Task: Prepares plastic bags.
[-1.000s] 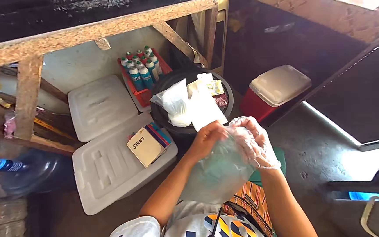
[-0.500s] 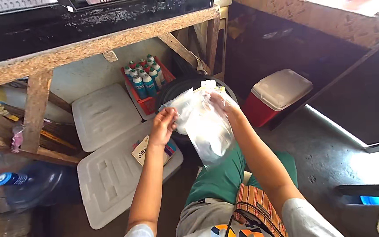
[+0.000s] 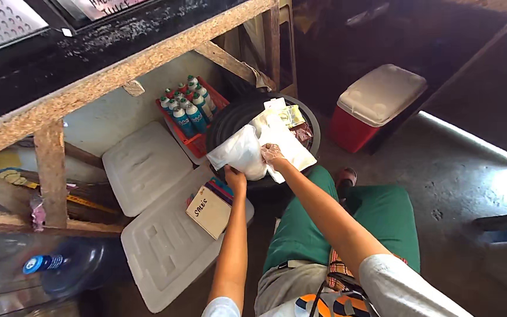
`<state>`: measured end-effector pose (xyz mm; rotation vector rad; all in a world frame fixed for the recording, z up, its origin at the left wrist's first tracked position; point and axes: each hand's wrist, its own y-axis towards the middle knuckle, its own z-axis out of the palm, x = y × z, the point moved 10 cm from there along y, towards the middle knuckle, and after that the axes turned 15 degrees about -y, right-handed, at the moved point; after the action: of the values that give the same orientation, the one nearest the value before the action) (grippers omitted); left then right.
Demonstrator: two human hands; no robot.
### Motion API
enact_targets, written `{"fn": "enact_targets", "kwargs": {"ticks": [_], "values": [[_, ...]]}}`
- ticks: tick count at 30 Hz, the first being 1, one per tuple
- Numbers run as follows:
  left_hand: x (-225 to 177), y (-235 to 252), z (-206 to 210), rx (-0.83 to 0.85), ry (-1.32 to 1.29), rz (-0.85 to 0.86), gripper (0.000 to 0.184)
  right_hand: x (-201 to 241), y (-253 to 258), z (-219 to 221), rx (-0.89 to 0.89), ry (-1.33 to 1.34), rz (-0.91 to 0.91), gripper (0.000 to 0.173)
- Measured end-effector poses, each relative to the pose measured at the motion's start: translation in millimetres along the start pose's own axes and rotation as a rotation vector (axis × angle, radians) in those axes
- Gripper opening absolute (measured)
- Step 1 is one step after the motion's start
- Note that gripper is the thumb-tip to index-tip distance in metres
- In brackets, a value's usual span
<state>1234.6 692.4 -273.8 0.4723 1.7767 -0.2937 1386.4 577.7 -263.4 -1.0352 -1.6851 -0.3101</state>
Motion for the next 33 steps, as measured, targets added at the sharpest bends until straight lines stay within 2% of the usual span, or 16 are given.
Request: {"fn": "enact_targets", "kwargs": {"ticks": [2, 3, 5, 7, 9, 11, 14, 17, 19, 22, 26, 30, 32, 33], "values": [[-10.8, 0.3, -7.1, 0.087, 0.072, 0.064, 0.041, 4.2, -2.4, -5.2, -0.006, -0.073, -0.029, 0.03], [-21.6, 3.9, -11.1, 0.157, 0.03, 0.132, 0.054, 9.7, -2.9, -9.7, -0.013, -0.1, -0.068, 0.029], [-51.9, 11.3, -17.5, 0.343, -0.223, 0.261, 0.095, 31.1, -8.1, -20.8, -0.025, -0.206, -0.221, 0.032], [-90.5, 20.4, -22.6, 0.461, -0.453, 0.389, 0.127, 70.2, -25.8, -34.3, -0.023, -0.3, -0.419, 0.048], [-121.1, 30.4, -23.8, 0.489, -0.563, 0.506, 0.142, 115.6, -44.7, -43.2, 0.012, -0.239, -0.631, 0.059], [-133.5, 36.3, -13.4, 0.499, -0.596, 0.564, 0.138, 153.4, -51.9, -42.0, 0.095, -0.146, -0.805, 0.069], [-112.3, 28.8, 10.8, 0.393, -0.573, 0.42, 0.1, 173.3, -54.6, -34.4, 0.197, -0.055, -0.796, 0.065], [-85.2, 20.4, 20.8, 0.318, -0.539, 0.339, 0.087, 137.1, -36.1, -27.3, 0.101, -0.03, -0.696, 0.06], [-70.7, 15.9, 23.0, 0.286, -0.514, 0.324, 0.085, 104.7, -27.2, -16.5, 0.07, -0.031, -0.605, 0.07], [-45.6, 12.4, 25.1, 0.289, -0.456, 0.333, 0.094, 79.5, -28.7, -1.7, -0.007, -0.13, -0.616, 0.085], [-14.3, 7.3, 35.8, 0.298, -0.372, 0.257, 0.096, 45.1, -22.9, 9.3, -0.05, -0.278, -0.539, 0.088], [-12.2, 3.5, 33.0, 0.292, -0.207, 0.244, 0.083, 14.9, -38.2, -1.4, -0.001, -0.497, -0.475, 0.07], [-18.0, 4.6, 29.6, 0.279, -0.157, 0.259, 0.08, -4.2, -68.6, -25.7, 0.072, -0.462, -0.433, 0.06], [-19.4, 6.2, 29.9, 0.269, -0.133, 0.271, 0.081, -19.2, -85.2, -38.9, 0.094, -0.349, -0.431, 0.054]]}}
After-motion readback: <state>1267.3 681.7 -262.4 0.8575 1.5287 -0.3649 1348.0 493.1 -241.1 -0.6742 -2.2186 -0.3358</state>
